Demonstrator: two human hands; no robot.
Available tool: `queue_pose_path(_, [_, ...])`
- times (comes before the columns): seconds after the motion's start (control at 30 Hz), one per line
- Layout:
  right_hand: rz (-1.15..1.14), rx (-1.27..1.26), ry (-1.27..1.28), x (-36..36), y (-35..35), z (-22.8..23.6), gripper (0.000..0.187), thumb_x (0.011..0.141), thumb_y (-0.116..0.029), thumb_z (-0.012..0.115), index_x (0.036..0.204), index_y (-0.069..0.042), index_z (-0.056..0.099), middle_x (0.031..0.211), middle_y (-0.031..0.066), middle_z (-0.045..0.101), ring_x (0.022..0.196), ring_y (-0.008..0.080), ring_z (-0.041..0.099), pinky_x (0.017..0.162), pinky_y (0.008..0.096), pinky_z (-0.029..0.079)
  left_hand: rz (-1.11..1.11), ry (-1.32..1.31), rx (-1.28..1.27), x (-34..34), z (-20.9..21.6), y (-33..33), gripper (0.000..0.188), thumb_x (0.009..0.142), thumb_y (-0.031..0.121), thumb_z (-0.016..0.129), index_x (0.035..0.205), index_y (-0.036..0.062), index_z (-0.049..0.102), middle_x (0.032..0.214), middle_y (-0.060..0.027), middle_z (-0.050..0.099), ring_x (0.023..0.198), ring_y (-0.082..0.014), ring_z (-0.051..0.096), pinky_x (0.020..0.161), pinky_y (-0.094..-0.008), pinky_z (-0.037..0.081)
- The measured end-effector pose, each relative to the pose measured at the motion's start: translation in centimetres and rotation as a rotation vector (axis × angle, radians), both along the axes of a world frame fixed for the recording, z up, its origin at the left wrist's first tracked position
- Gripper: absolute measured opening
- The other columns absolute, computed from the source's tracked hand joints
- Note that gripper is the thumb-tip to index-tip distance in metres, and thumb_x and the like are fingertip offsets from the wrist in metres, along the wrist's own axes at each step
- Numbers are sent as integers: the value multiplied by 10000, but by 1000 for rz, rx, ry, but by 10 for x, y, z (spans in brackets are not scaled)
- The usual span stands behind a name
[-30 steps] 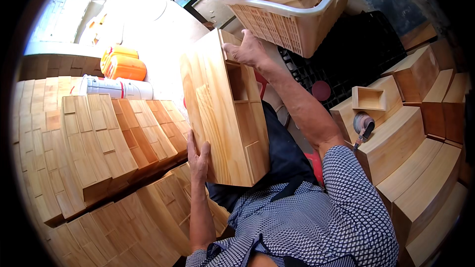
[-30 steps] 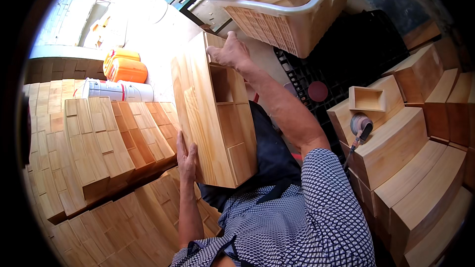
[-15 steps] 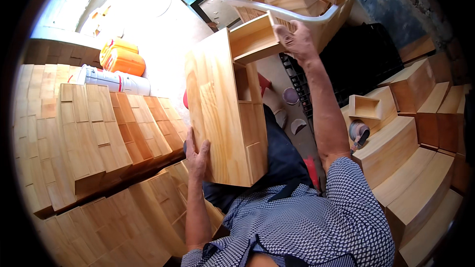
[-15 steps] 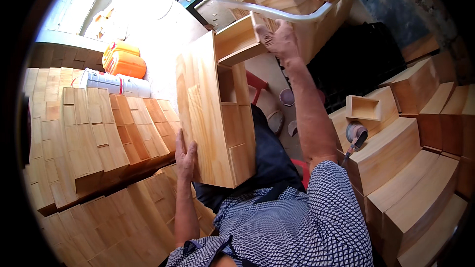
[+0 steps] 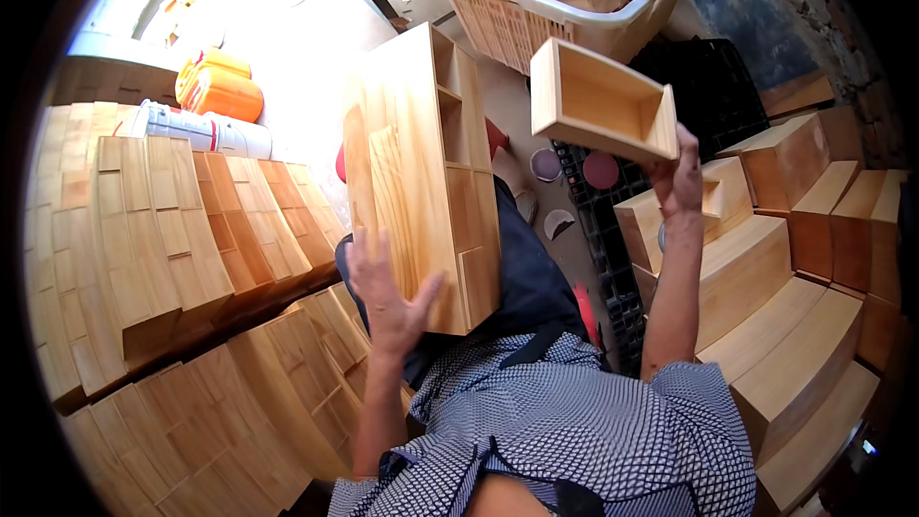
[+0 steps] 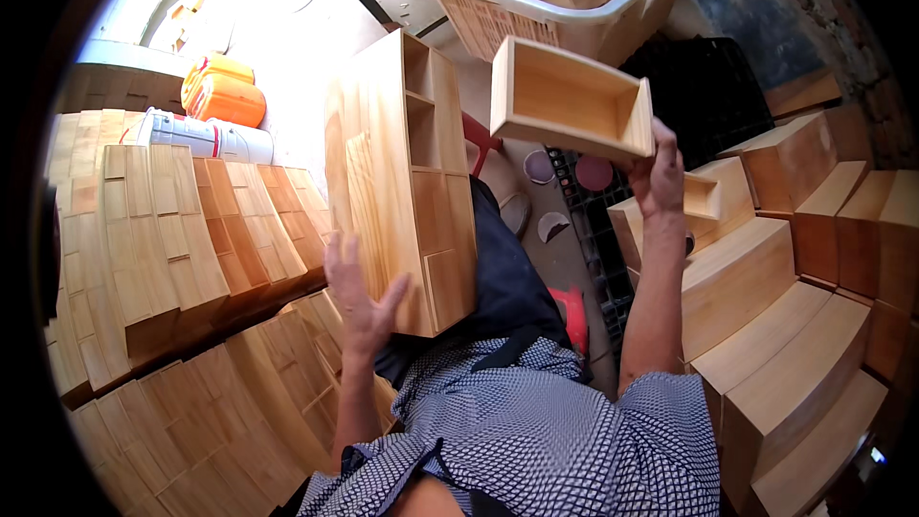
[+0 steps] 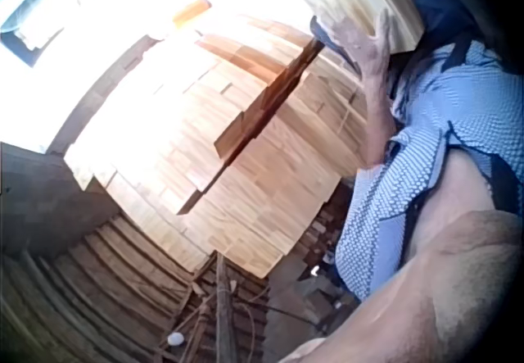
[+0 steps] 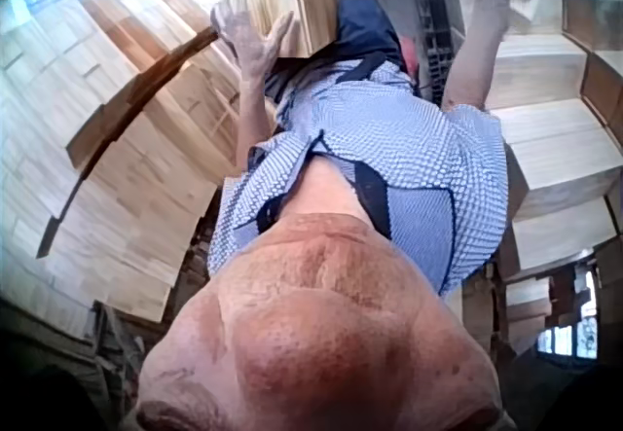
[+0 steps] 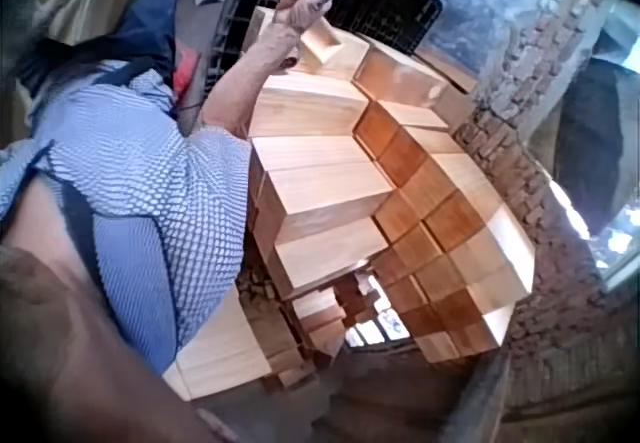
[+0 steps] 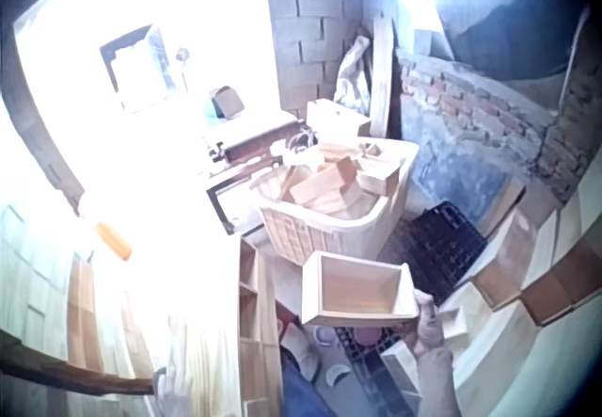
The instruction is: The person fits wooden drawers into a larger box frame, uses a power sander on the box edges, and hammers a wooden part at a workbench.
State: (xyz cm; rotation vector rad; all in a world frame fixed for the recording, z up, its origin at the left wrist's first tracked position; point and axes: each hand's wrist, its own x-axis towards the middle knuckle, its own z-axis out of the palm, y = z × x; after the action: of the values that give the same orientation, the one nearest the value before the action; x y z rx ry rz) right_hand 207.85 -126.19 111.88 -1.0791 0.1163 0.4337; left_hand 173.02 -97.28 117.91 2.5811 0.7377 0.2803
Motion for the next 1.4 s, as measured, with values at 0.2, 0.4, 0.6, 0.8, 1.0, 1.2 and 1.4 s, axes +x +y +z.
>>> queue_pose_path(0.2, [52, 184, 203, -66, 4, -38, 449, 1029, -420, 595, 1343, -98, 608, 1257, 47, 694, 1111, 179, 694, 920, 373, 616, -29, 115, 4, 37, -1, -50, 904, 879, 288, 785, 1616, 50, 318, 1671, -270, 248, 1532, -511, 195, 1236, -609, 138])
queue_pose_path(0.4, [110, 130, 257, -70, 2, -57, 469, 1016, -427, 610, 1360, -107, 610, 1249, 43, 703, 1113, 176, 692, 924, 402, 604, -17, 102, 73, 67, -17, -25, 856, 910, 262, 730, 1631, 79, 307, 1688, -236, 247, 1541, -496, 187, 1229, -609, 132])
queue_pose_path(0.6, [82, 153, 299, -78, 2, -73, 496, 1004, -441, 633, 1373, -109, 607, 1254, 41, 706, 1121, 185, 693, 934, 401, 606, -30, 144, 141, 94, -30, -12, 855, 928, 304, 692, 1642, 88, 274, 1708, -171, 241, 1540, -502, 185, 1210, -660, 141])
queue_pose_path(0.8, [88, 192, 305, -84, 1, -65, 477, 1010, -444, 636, 1351, -111, 621, 1224, 27, 712, 1083, 168, 701, 910, 383, 618, -15, 196, 313, 136, -62, 17, 838, 919, 314, 651, 1630, 71, 282, 1702, -134, 247, 1524, -543, 177, 1184, -746, 152])
queue_pose_path(1.0, [101, 196, 240, -84, 1, -44, 445, 1027, -407, 627, 1345, -96, 624, 1203, 9, 711, 1057, 134, 697, 883, 347, 614, 8, 194, 326, 175, -71, 67, 804, 935, 327, 633, 1615, 60, 298, 1703, -133, 256, 1522, -557, 196, 1202, -734, 143])
queue_pose_path(1.2, [143, -51, -78, -102, 23, -9, 423, 1020, -254, 645, 1329, 34, 631, 1113, 36, 710, 934, 84, 662, 757, 244, 537, -144, -331, -420, 150, 7, 34, 596, 896, 322, 760, 1389, 27, 603, 1377, -170, 656, 1333, -380, 576, 1137, -496, 428])
queue_pose_path(1.4, [529, -179, 37, -134, 28, 21, 549, 970, -254, 748, 1365, 91, 583, 979, 46, 668, 827, 50, 599, 717, 205, 500, -553, 56, -35, 67, 38, -108, 383, 859, 245, 818, 1174, 68, 689, 1017, -125, 732, 966, -290, 715, 817, -405, 559])
